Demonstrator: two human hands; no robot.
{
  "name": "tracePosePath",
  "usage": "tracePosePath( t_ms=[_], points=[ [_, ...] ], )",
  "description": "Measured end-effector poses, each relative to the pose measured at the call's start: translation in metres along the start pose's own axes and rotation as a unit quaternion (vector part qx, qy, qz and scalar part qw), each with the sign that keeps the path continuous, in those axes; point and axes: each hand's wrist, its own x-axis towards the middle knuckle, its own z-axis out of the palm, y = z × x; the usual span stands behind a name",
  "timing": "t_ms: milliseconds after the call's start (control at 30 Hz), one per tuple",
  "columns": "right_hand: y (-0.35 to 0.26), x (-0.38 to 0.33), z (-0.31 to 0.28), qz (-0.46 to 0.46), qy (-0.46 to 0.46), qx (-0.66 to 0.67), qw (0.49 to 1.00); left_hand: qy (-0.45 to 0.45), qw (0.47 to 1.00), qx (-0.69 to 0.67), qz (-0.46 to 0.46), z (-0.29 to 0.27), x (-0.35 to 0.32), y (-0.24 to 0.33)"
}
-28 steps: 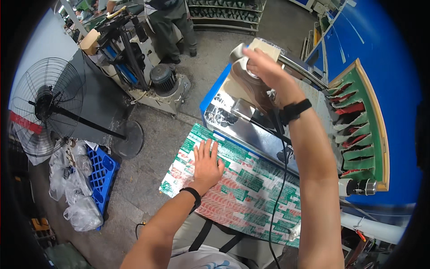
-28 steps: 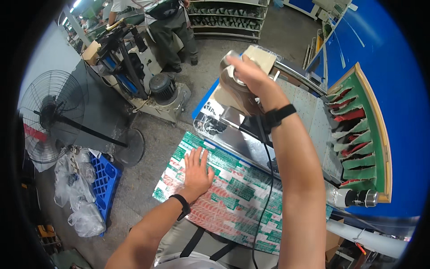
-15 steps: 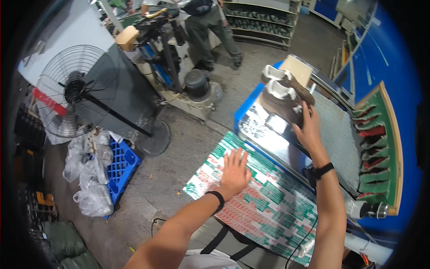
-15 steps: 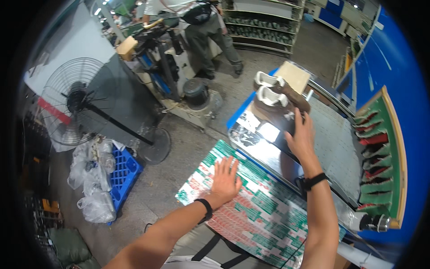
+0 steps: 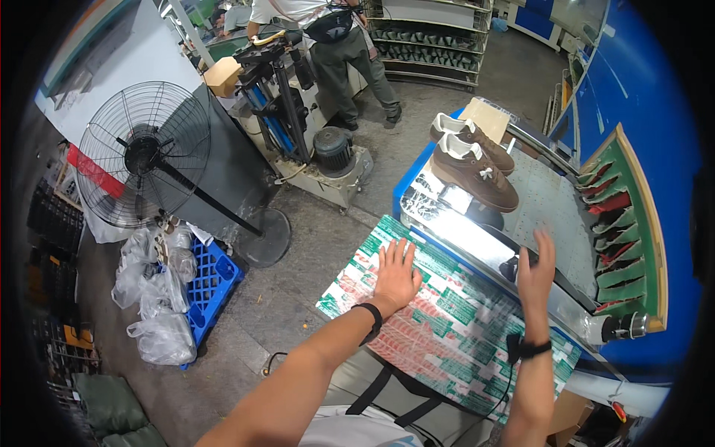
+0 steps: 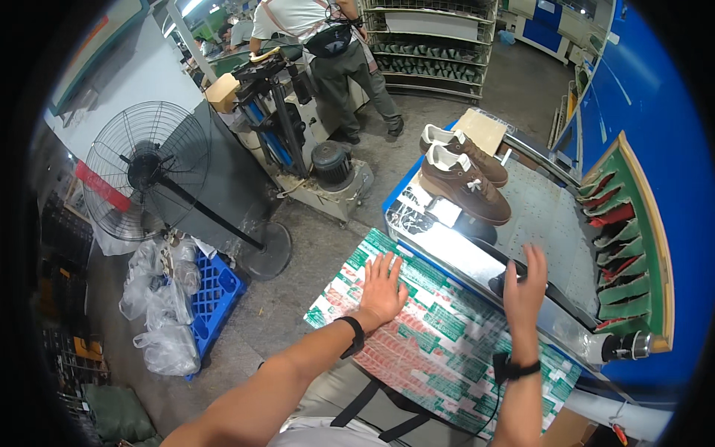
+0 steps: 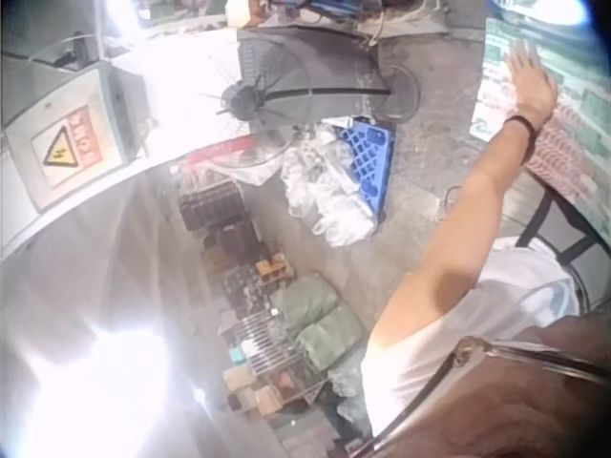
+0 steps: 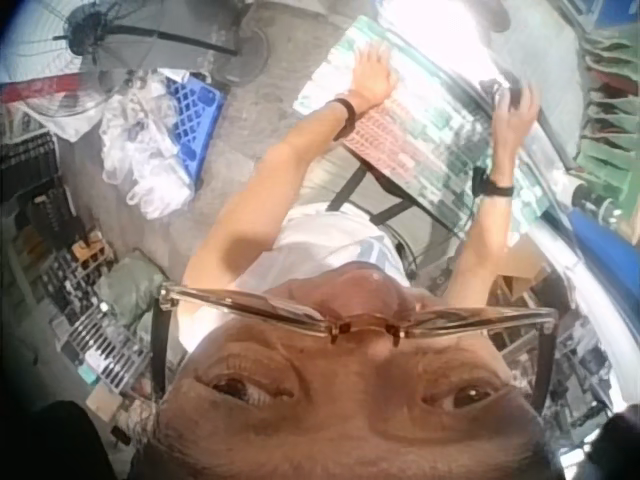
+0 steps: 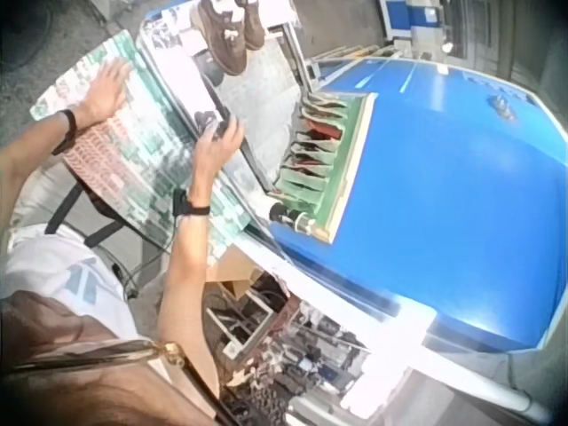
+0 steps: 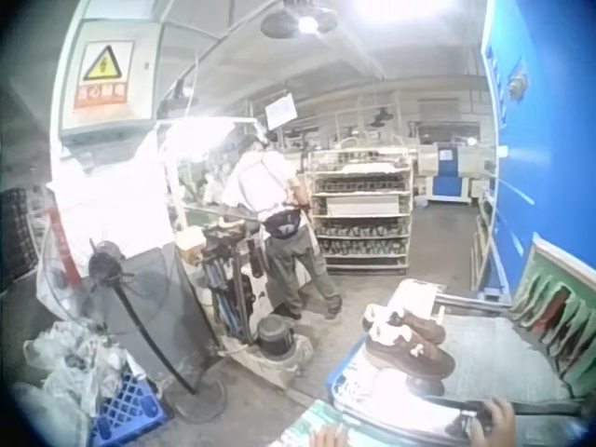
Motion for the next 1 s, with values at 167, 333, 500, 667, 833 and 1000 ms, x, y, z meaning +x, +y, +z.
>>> tracePosePath(
  t_ms=[167,333,500,667,833,1000],
  points=[
    [0.016,-0.176,-0.064,0.076,0.027,-0.161,0.984,-0.034,0.999,0.017,0.005,-0.006,0.008,0.015],
    [0.037,-0.283,-0.043,0.09,-0.051,-0.234,0.967,0.006,1.0,0.002,0.026,0.0,0.004,0.011],
    [0.034,-0.287,-0.043,0.109,-0.049,-0.215,0.969,0.0,1.0,-0.004,0.019,0.002,0.001,0.006],
    [0.041,-0.294,-0.052,0.111,-0.052,-0.176,0.977,-0.006,0.999,-0.023,0.027,-0.001,0.002,0.009],
    [0.031,-0.29,-0.048,0.107,-0.029,-0.194,0.975,0.009,0.999,-0.029,0.027,0.002,0.001,0.006],
    [0.027,-0.288,-0.05,0.111,-0.02,-0.192,0.975,0.036,0.998,-0.031,0.035,0.008,0.001,0.004]
  ],
)
